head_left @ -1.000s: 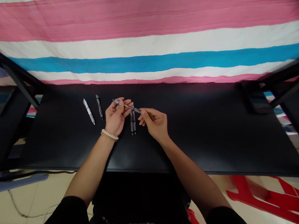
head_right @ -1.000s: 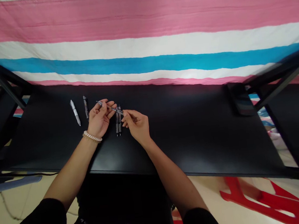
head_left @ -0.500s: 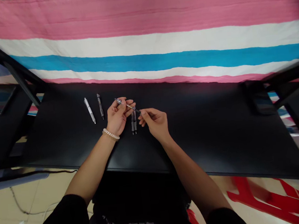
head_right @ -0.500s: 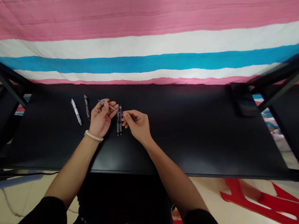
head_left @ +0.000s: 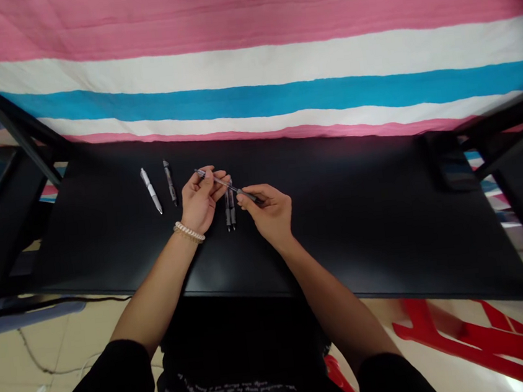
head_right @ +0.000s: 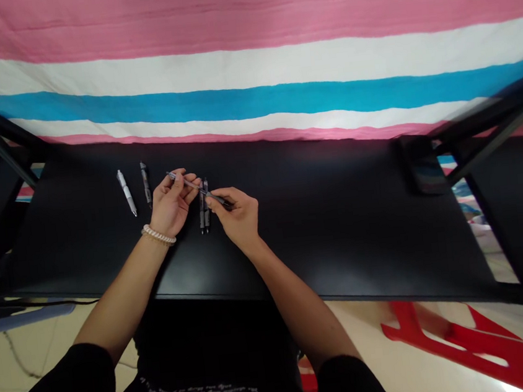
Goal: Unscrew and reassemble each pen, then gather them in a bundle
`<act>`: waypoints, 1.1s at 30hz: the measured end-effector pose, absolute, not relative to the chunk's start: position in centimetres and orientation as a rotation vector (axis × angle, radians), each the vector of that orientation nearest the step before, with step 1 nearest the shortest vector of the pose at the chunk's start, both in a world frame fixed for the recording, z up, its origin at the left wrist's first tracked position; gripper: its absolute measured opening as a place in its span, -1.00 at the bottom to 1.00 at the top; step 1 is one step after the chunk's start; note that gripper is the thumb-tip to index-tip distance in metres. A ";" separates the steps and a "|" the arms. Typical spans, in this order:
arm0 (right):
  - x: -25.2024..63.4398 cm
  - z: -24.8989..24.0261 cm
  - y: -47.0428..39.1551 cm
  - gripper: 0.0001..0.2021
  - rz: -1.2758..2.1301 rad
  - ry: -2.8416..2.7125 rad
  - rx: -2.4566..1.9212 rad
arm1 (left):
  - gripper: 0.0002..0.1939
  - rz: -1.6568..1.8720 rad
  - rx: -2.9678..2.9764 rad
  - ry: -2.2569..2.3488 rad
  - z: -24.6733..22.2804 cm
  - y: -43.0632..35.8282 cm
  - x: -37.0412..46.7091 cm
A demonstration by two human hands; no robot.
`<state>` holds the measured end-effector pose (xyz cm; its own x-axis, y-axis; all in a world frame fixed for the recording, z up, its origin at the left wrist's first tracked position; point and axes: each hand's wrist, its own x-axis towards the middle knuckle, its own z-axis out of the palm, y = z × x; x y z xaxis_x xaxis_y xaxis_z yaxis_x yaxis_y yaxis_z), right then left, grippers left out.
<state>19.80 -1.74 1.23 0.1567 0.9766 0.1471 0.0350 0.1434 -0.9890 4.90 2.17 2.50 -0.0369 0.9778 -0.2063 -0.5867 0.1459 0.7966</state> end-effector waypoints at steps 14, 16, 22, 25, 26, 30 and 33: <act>19.9 1.7 -2.0 -0.85 0.787 -1.325 -1.099 | -0.80 1.375 0.482 0.892 2.5 2.2 5.1; 19.9 1.4 -2.1 -0.83 0.745 -1.336 -1.165 | -0.80 1.364 0.485 0.887 2.7 2.1 5.3; 19.9 1.0 -1.9 -0.68 0.907 -1.264 -1.191 | -0.81 1.367 0.503 0.903 2.8 2.1 5.2; 20.2 1.3 -1.8 -0.74 0.882 -1.312 -1.161 | -0.79 1.390 0.501 0.912 2.7 2.2 5.1; 20.3 1.4 -1.9 -0.75 0.910 -1.318 -1.162 | -0.79 1.394 0.501 0.913 2.7 2.2 5.1; 20.4 1.7 -1.9 -0.70 1.003 -1.276 -1.162 | -0.78 1.393 0.504 0.914 2.6 2.3 5.1; 20.3 1.8 -1.7 -0.67 1.089 -1.233 -1.172 | -0.78 1.381 0.506 0.925 2.6 2.2 5.1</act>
